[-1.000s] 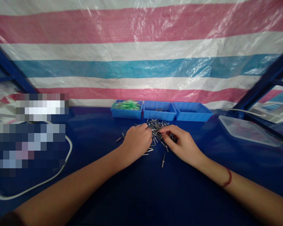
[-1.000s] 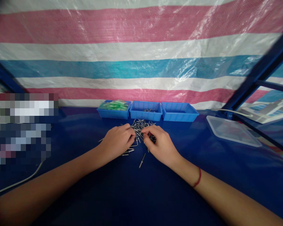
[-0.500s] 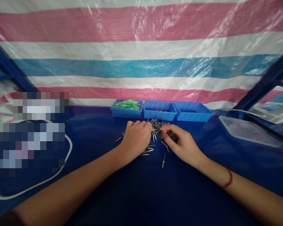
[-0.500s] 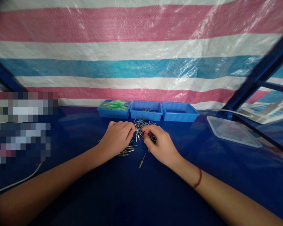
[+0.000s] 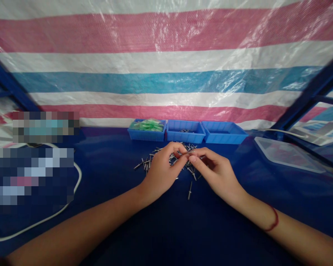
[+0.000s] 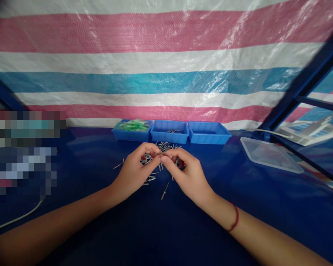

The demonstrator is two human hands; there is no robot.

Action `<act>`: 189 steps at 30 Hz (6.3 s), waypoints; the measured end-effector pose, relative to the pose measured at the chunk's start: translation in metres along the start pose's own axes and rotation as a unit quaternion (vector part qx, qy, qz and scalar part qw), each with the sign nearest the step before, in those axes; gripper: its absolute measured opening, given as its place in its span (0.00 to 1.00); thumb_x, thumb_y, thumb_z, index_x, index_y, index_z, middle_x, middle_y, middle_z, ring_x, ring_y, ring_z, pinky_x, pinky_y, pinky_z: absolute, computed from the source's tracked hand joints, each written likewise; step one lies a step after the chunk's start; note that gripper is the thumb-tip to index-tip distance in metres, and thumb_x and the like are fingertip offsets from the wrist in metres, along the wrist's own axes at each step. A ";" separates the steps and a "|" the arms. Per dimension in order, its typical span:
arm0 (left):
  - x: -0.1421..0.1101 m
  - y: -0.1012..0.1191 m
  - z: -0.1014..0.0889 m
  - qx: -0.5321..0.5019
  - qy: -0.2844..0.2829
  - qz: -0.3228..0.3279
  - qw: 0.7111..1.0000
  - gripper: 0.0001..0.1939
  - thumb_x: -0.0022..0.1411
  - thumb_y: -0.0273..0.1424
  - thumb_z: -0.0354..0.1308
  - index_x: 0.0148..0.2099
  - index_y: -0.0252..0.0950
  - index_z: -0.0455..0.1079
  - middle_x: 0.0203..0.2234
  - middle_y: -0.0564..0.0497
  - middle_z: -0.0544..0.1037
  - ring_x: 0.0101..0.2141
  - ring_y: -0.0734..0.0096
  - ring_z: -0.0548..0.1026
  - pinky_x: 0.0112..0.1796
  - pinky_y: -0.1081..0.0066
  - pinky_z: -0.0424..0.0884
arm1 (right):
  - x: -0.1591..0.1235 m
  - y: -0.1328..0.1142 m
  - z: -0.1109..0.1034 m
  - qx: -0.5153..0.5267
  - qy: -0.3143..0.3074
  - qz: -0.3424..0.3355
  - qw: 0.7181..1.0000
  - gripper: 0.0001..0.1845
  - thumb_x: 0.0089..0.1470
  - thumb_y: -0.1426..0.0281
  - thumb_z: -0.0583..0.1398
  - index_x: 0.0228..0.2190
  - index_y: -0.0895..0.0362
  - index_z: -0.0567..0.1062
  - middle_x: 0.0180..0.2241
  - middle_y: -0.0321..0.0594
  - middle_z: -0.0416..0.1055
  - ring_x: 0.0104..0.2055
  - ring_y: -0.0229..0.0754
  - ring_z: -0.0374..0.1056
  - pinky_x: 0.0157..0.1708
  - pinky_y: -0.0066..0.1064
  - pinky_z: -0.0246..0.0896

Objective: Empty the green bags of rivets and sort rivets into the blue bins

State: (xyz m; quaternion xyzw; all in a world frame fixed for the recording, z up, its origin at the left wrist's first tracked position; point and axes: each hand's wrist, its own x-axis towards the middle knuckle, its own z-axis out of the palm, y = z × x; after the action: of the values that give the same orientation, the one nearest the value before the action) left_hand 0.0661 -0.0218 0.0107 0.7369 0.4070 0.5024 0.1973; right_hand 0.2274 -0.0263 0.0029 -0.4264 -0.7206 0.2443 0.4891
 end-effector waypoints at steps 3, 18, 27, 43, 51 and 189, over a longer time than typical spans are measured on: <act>-0.005 0.005 0.003 0.000 -0.001 -0.003 1.000 0.02 0.59 0.27 0.58 0.35 0.37 0.66 0.30 0.56 0.74 0.30 0.76 0.72 0.37 0.73 0.67 | -0.002 -0.004 0.000 0.035 0.022 0.017 0.999 0.10 0.53 0.62 0.59 0.29 0.56 0.73 0.28 0.38 0.73 0.28 0.38 0.68 0.27 0.30 0.63; -0.010 -0.002 0.005 -0.002 -0.017 0.053 0.998 0.01 0.62 0.27 0.55 0.36 0.36 0.68 0.30 0.54 0.74 0.31 0.75 0.71 0.36 0.73 0.66 | -0.003 -0.009 -0.007 0.002 0.020 -0.084 0.996 0.07 0.55 0.70 0.59 0.37 0.51 0.76 0.33 0.37 0.73 0.33 0.37 0.68 0.30 0.30 0.64; -0.009 0.001 0.003 -0.011 0.009 0.037 0.999 0.01 0.61 0.29 0.55 0.36 0.37 0.67 0.29 0.54 0.73 0.30 0.75 0.69 0.33 0.73 0.66 | 0.000 -0.006 -0.005 0.010 -0.017 -0.058 0.998 0.07 0.57 0.67 0.57 0.36 0.53 0.75 0.34 0.39 0.72 0.34 0.40 0.69 0.32 0.32 0.65; 0.011 -0.009 -0.021 0.059 -0.065 -0.047 0.995 0.06 0.62 0.32 0.51 0.40 0.36 0.67 0.28 0.54 0.74 0.27 0.76 0.70 0.28 0.75 0.64 | 0.056 0.010 -0.022 -0.184 0.084 -0.105 0.974 0.13 0.58 0.66 0.53 0.27 0.55 0.73 0.28 0.40 0.72 0.33 0.41 0.67 0.35 0.35 0.61; 0.008 -0.024 -0.040 0.181 -0.113 0.002 0.977 0.08 0.62 0.29 0.50 0.39 0.36 0.70 0.29 0.53 0.75 0.28 0.74 0.70 0.31 0.73 0.66 | 0.089 0.035 -0.019 -0.333 0.066 -0.118 0.933 0.14 0.56 0.64 0.53 0.29 0.57 0.75 0.31 0.46 0.72 0.36 0.49 0.66 0.37 0.43 0.58; 0.011 -0.044 -0.016 0.253 -0.207 0.104 0.939 0.13 0.60 0.26 0.51 0.48 0.37 0.67 0.48 0.47 0.70 0.49 0.63 0.68 0.49 0.59 0.64 | 0.013 0.034 0.001 -0.162 -0.081 -0.038 0.983 0.14 0.51 0.72 0.55 0.42 0.55 0.68 0.42 0.44 0.73 0.44 0.46 0.70 0.45 0.43 0.64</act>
State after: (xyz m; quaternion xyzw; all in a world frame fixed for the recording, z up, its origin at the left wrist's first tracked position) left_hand 0.0355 0.0104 -0.0067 0.8885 0.3918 0.2367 0.0310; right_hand 0.2366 0.0027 -0.0168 -0.4511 -0.8033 0.1395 0.3630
